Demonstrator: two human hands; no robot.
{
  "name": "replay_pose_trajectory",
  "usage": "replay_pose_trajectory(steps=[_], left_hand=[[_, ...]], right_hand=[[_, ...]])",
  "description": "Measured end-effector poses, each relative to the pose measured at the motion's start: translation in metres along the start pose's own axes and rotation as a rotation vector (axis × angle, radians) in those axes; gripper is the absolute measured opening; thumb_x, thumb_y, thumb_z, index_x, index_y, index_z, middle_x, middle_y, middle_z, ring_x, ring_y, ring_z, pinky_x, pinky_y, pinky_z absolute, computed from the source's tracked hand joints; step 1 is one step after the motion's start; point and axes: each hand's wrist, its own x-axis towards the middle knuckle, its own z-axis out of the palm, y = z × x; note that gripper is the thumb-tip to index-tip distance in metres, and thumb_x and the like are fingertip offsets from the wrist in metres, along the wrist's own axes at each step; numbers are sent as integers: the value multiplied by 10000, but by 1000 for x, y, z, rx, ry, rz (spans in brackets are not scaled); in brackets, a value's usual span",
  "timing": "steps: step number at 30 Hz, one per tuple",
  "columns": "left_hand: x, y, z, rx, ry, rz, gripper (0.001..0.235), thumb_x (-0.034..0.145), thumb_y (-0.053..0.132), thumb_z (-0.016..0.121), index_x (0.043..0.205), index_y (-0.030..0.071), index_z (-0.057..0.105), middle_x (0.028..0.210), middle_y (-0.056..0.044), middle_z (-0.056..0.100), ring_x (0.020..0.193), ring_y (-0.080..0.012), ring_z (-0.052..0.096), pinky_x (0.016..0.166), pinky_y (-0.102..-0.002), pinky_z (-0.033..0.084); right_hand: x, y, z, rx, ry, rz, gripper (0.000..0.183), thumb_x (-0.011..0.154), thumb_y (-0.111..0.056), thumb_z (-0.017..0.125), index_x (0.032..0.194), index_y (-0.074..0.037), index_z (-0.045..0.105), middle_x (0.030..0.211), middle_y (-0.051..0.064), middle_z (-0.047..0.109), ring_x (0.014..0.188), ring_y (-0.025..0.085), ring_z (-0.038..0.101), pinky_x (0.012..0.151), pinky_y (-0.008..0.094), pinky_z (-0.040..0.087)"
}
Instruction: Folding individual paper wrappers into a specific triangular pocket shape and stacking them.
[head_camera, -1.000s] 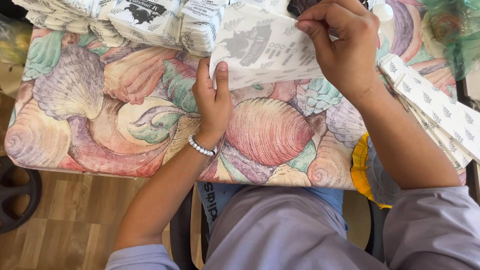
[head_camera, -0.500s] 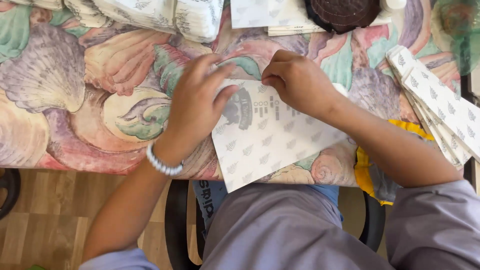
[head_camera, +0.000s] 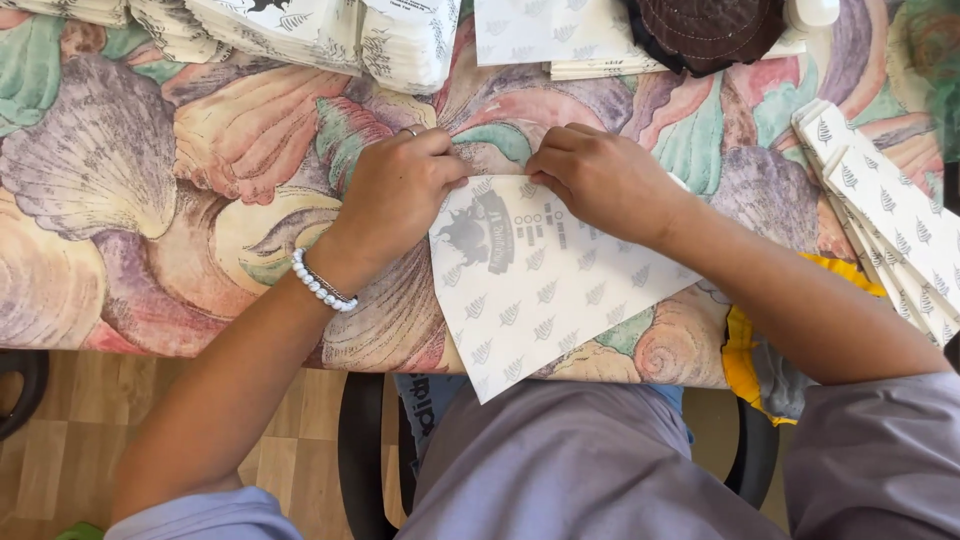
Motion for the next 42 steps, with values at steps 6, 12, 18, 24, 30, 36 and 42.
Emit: replay_pose_trajectory(steps=[6, 12, 18, 24, 30, 36, 42], left_hand=[[-4, -4, -25, 50, -26, 180, 196, 1046, 119, 599, 966, 101, 776, 838, -26, 611, 849, -200, 634, 731, -321, 523], [-5, -3, -34, 113, 34, 326, 210, 1043, 70, 566, 1087, 70, 771, 814, -24, 560, 829, -195, 615, 726, -330, 517], [-4, 0, -34, 122, 42, 369, 199, 1011, 44, 582, 1038, 70, 777, 778, -19, 539, 813, -195, 601, 725, -343, 503], [-4, 1, -33, 184, 83, 424, 169, 1028, 72, 575, 1019, 74, 743, 787, -22, 516, 826, -212, 593, 755, -362, 505], [-5, 6, -50, 286, 27, 399, 243, 1018, 53, 522, 969, 115, 752, 846, -32, 571, 905, -216, 589, 836, -393, 473], [-12, 16, -45, 262, 93, 316, 267, 947, -20, 498, 1064, 16, 735, 1025, -131, 637, 1070, -299, 639, 879, -403, 504], [-14, 57, -14, 73, 15, 137, 374, 1004, -20, 420, 1326, -55, 607, 1070, -169, 631, 1124, -350, 636, 951, -446, 525]], right_hand=[[14, -5, -33, -21, -235, -42, 137, 935, -45, 671, 1057, -31, 732, 918, 112, 693, 884, 284, 717, 788, 374, 584], [8, -16, -30, -281, -216, -184, 263, 954, -55, 616, 1191, -106, 717, 925, 49, 683, 902, 208, 708, 810, 289, 583], [2, -14, -19, -391, -199, -227, 318, 967, -84, 604, 1255, -179, 700, 888, 2, 619, 830, 154, 643, 766, 260, 578], [9, -24, -28, -429, -208, -237, 350, 953, -108, 612, 1277, -217, 693, 863, -8, 619, 802, 142, 635, 728, 252, 589], [16, -28, -34, -456, -296, -214, 389, 940, -83, 622, 1291, -233, 698, 855, -17, 637, 806, 127, 652, 750, 242, 592], [15, -28, -32, -411, -292, -209, 360, 937, -59, 616, 1253, -200, 715, 834, -12, 625, 788, 140, 657, 729, 261, 589], [9, -25, -30, -373, -225, -207, 344, 934, -24, 593, 1196, -194, 737, 858, 9, 623, 827, 157, 669, 753, 279, 590]])
